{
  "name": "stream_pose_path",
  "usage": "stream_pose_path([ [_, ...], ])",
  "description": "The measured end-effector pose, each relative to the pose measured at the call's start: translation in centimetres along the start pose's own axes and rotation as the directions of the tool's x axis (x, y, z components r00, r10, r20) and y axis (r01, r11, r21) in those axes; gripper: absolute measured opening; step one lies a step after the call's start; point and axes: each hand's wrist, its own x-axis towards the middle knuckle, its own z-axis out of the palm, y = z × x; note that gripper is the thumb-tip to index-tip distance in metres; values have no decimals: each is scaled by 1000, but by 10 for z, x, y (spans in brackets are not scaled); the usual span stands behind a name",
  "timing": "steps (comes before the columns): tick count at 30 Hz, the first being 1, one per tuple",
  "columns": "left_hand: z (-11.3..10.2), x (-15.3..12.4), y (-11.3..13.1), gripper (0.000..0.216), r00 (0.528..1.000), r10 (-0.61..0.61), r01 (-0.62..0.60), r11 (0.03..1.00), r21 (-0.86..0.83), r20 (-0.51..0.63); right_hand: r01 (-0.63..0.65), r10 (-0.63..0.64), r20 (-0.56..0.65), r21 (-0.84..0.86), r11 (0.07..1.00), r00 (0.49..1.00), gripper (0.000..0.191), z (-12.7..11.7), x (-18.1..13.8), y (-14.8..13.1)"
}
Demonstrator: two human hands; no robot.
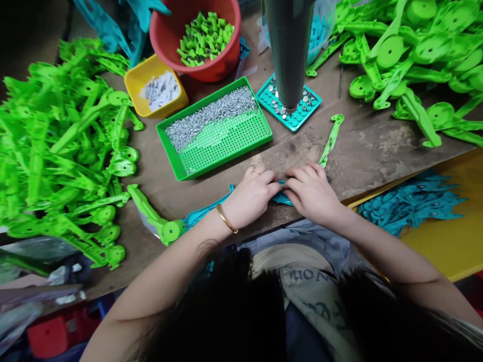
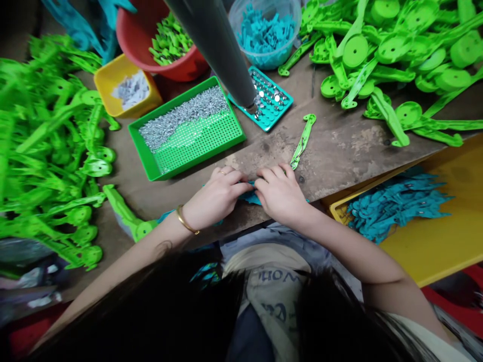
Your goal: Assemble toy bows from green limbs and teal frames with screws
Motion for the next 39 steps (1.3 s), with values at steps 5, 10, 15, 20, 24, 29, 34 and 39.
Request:
stream_pose_path([
  [5,0,1,-7,32,999,50,-50,999,19,17,4,-4,23,-1,1000,1000,18,3,4,-1],
  [10,-3,7,-21,35,984,156,-157,988,8,84,6,-7,40,12,1000,999,18,3,4,0],
  [15,-2,15,-33,30,959,267,-267,964,-18,90,19,-16,49,-70,997,999,19,4,3,-1],
  [20,0,13,-29,28,935,346,-353,925,140,77,17,-14,24,-143,990,1000,18,7,2,-8],
  [24,-2,2,-6,21,949,315,-297,897,328,-1,6,-13,-54,-128,992,998,18,-4,-7,1],
  [29,1,-7,23,19,978,200,-151,877,456,-60,-273,220,-324,-131,953,920,22,-46,-21,52],
  [34,8,-4,27,18,991,22,22,948,317,-133,-281,248,-363,-40,959,898,23,-83,31,104],
  [39,8,-14,31,35,915,7,52,990,135,-404,-332,315,-309,-2,943,897,28,-108,168,145],
])
